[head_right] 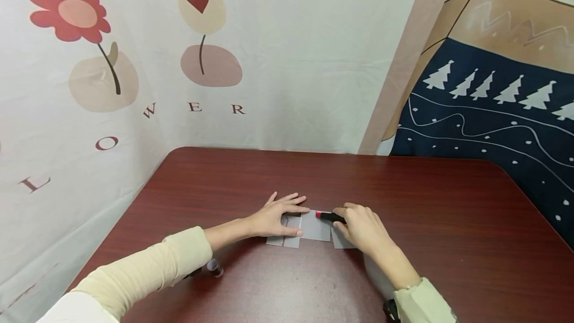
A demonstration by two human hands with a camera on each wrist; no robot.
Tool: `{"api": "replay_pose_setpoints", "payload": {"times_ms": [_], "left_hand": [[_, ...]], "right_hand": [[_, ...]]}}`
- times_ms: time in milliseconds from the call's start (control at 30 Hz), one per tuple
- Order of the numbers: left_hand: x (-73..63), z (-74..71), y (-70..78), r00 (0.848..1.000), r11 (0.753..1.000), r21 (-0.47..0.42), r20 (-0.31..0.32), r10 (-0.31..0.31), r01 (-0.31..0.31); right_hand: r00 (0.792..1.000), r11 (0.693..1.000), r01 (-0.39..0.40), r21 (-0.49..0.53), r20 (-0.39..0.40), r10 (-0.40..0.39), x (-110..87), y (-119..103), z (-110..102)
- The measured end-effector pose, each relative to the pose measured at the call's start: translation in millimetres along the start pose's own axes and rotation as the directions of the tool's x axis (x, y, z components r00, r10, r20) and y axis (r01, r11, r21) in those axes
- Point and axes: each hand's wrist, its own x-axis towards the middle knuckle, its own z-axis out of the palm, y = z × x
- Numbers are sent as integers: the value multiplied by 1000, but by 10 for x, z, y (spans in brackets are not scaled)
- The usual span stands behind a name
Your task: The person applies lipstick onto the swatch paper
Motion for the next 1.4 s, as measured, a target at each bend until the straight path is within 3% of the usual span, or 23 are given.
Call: {"api": "replay_pose_setpoints", "payload": {"times_ms": [1400], "left_hand": [[12,18,-26,1000,1000,1,-4,-4,4]], "right_hand": [[1000,1000,0,9,10,0,-26,-17,-18]]}}
